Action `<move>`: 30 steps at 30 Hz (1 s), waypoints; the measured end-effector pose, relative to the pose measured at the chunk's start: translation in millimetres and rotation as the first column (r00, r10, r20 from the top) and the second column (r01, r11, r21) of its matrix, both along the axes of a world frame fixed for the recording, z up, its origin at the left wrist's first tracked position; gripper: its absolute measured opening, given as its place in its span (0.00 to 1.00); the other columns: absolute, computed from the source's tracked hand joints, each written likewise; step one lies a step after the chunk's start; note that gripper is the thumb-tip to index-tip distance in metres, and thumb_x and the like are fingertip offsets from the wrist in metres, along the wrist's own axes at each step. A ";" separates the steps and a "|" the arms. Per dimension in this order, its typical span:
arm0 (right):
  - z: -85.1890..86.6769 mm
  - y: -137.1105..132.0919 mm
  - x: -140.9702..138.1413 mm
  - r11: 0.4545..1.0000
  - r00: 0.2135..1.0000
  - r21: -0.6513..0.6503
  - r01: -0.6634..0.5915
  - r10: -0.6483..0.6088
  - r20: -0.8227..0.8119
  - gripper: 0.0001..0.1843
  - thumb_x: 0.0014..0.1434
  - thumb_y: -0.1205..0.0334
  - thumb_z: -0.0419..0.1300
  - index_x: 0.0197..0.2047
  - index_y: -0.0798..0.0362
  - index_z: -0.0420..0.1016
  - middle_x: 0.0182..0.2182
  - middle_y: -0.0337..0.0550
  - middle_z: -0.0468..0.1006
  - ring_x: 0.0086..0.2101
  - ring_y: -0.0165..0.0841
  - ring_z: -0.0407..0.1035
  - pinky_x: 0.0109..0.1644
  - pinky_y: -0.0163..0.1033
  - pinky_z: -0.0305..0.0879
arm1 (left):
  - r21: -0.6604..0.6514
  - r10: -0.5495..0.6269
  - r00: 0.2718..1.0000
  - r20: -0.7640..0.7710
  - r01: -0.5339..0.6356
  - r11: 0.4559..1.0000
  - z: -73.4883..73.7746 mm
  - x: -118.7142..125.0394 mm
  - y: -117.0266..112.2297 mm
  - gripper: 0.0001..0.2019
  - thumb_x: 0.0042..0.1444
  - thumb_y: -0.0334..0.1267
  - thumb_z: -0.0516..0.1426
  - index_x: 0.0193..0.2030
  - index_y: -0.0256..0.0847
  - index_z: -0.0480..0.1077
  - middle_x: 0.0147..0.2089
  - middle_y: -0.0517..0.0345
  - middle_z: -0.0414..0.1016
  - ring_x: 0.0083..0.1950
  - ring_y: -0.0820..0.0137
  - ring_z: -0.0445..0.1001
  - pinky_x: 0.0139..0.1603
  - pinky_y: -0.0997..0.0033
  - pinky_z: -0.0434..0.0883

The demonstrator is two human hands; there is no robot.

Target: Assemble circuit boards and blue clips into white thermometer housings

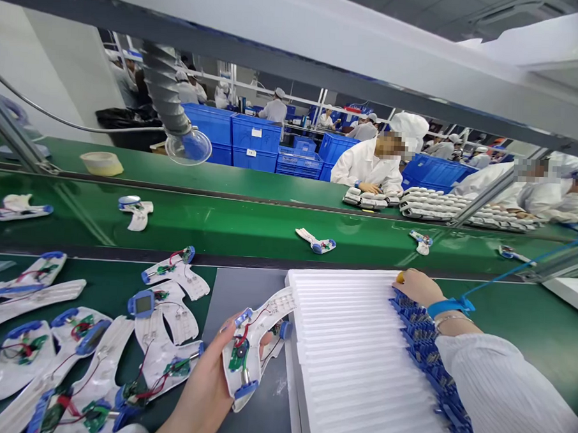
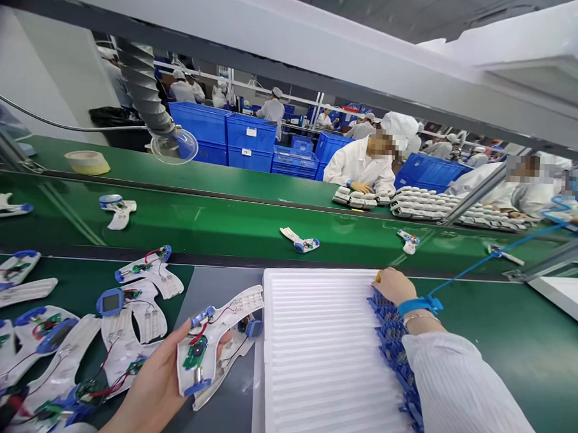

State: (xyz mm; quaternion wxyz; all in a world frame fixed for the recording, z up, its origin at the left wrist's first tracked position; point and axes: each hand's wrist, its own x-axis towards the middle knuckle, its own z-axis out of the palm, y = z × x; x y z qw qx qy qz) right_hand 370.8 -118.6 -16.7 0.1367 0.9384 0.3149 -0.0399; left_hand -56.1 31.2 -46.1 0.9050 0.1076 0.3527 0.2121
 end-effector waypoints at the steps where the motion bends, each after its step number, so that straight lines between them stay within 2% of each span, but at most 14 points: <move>1: 4.4 2.6 -4.6 0.999 1.000 0.031 -0.009 0.009 0.002 0.11 0.60 0.58 0.56 0.41 0.57 0.71 0.42 0.44 0.73 0.39 0.33 0.69 0.44 0.44 0.66 | 0.006 0.001 1.000 0.013 -0.001 1.000 -1.3 -0.4 -0.2 0.30 0.55 0.41 0.55 0.64 0.46 0.51 0.51 0.48 0.75 0.49 0.55 0.75 0.46 0.57 0.72; 4: 21.4 19.9 -33.8 0.984 0.996 0.161 -0.081 0.085 -0.021 0.12 0.61 0.58 0.54 0.38 0.59 0.72 0.38 0.47 0.75 0.37 0.36 0.70 0.41 0.42 0.66 | 0.047 -0.006 0.999 0.054 0.004 0.999 -1.7 -0.4 -2.4 0.33 0.53 0.38 0.57 0.64 0.46 0.48 0.52 0.49 0.74 0.49 0.56 0.75 0.48 0.60 0.70; 6: 33.3 37.1 -70.4 0.950 0.975 0.262 -0.170 0.200 -0.093 0.16 0.62 0.57 0.50 0.38 0.60 0.74 0.35 0.50 0.77 0.35 0.39 0.71 0.37 0.40 0.65 | 0.114 -0.044 0.996 0.076 0.035 0.993 -0.8 0.4 -4.8 0.37 0.48 0.35 0.59 0.64 0.45 0.47 0.52 0.49 0.74 0.49 0.58 0.75 0.50 0.62 0.68; 8: 43.8 53.4 -118.9 0.889 0.899 0.356 -0.287 0.378 -0.219 0.17 0.63 0.55 0.48 0.40 0.56 0.75 0.35 0.46 0.78 0.35 0.36 0.71 0.37 0.35 0.65 | 0.194 -0.103 0.991 0.085 0.085 0.977 -0.4 1.6 -7.6 0.41 0.43 0.31 0.60 0.64 0.45 0.47 0.52 0.49 0.74 0.50 0.58 0.74 0.51 0.63 0.66; 10: 52.2 64.6 -170.8 0.817 0.753 0.414 -0.401 0.552 -0.359 0.14 0.59 0.51 0.53 0.36 0.50 0.76 0.32 0.38 0.79 0.33 0.32 0.71 0.37 0.31 0.65 | 0.273 -0.152 0.984 0.093 0.122 0.954 -0.7 3.0 -10.9 0.43 0.40 0.29 0.61 0.64 0.45 0.48 0.52 0.50 0.74 0.51 0.58 0.73 0.51 0.63 0.66; 11: 55.3 67.9 -194.5 0.769 0.639 0.452 -0.452 0.633 -0.437 0.14 0.58 0.50 0.55 0.33 0.50 0.76 0.29 0.36 0.78 0.30 0.30 0.71 0.35 0.31 0.64 | 0.306 -0.162 0.982 0.093 0.127 0.944 -0.9 3.6 -12.8 0.43 0.40 0.28 0.61 0.63 0.46 0.48 0.52 0.51 0.73 0.51 0.58 0.72 0.51 0.64 0.66; 12: 57.5 69.9 -215.0 0.709 0.479 0.521 -0.476 0.706 -0.522 0.13 0.58 0.53 0.55 0.32 0.51 0.76 0.28 0.37 0.78 0.29 0.30 0.70 0.34 0.31 0.64 | 0.332 -0.167 0.982 0.089 0.128 0.934 -1.0 4.1 -15.0 0.43 0.39 0.27 0.61 0.63 0.47 0.49 0.52 0.52 0.73 0.51 0.59 0.72 0.50 0.65 0.66; 13: 58.9 70.8 -231.5 0.674 0.379 0.559 -0.483 0.737 -0.560 0.11 0.58 0.55 0.56 0.32 0.51 0.76 0.27 0.36 0.77 0.28 0.28 0.69 0.32 0.30 0.63 | 0.353 -0.166 0.982 0.087 0.126 0.927 -1.0 4.4 -17.4 0.43 0.39 0.27 0.61 0.63 0.47 0.49 0.53 0.52 0.73 0.51 0.60 0.72 0.50 0.66 0.66; 14: 59.6 71.0 -243.8 0.647 0.301 0.587 -0.486 0.755 -0.583 0.09 0.58 0.58 0.57 0.32 0.52 0.76 0.27 0.37 0.76 0.27 0.28 0.67 0.31 0.30 0.61 | 0.371 -0.165 0.982 0.089 0.121 0.921 -0.8 4.6 -20.0 0.43 0.39 0.26 0.61 0.63 0.48 0.48 0.53 0.53 0.72 0.51 0.61 0.72 0.51 0.66 0.66; 15: 59.6 70.8 -252.1 0.637 0.268 0.596 -0.488 0.760 -0.593 0.08 0.58 0.60 0.57 0.32 0.53 0.75 0.26 0.37 0.75 0.26 0.27 0.66 0.30 0.30 0.60 | 0.391 -0.168 0.981 0.094 0.119 0.913 -0.5 4.7 -22.5 0.44 0.40 0.27 0.61 0.63 0.48 0.47 0.53 0.53 0.72 0.51 0.62 0.72 0.51 0.65 0.65; 17: 59.1 69.8 -259.5 0.641 0.291 0.575 -0.509 0.757 -0.585 0.07 0.58 0.62 0.57 0.31 0.53 0.74 0.25 0.36 0.73 0.24 0.26 0.63 0.28 0.30 0.58 | 0.451 -0.180 0.978 0.102 0.116 0.885 -0.1 4.7 -26.9 0.44 0.42 0.32 0.62 0.64 0.47 0.45 0.55 0.51 0.70 0.53 0.61 0.70 0.54 0.64 0.64; 23: 63.0 67.9 -265.3 0.620 0.360 0.529 -0.580 0.777 -0.517 0.09 0.59 0.62 0.55 0.29 0.53 0.73 0.23 0.36 0.71 0.24 0.26 0.61 0.28 0.31 0.55 | 0.668 -0.215 0.977 0.007 0.155 0.728 -0.7 2.9 -32.6 0.41 0.50 0.43 0.61 0.65 0.47 0.41 0.65 0.48 0.56 0.62 0.59 0.60 0.63 0.60 0.55; 26: 63.7 66.1 -272.9 0.605 0.379 0.528 -0.596 0.791 -0.480 0.10 0.59 0.63 0.55 0.27 0.53 0.72 0.23 0.36 0.70 0.24 0.26 0.60 0.29 0.31 0.54 | 0.685 -0.208 0.978 -0.031 0.172 0.708 -1.6 1.6 -32.4 0.43 0.49 0.47 0.61 0.65 0.46 0.40 0.66 0.46 0.53 0.63 0.56 0.57 0.64 0.55 0.53; 30: 62.1 62.0 -278.2 0.610 0.433 0.535 -0.584 0.792 -0.431 0.10 0.60 0.65 0.53 0.27 0.53 0.69 0.23 0.36 0.70 0.24 0.26 0.59 0.28 0.31 0.54 | 0.709 -0.180 0.983 -0.034 0.151 0.689 -1.7 0.4 -32.0 0.43 0.49 0.48 0.61 0.65 0.45 0.40 0.67 0.46 0.51 0.64 0.57 0.55 0.64 0.58 0.52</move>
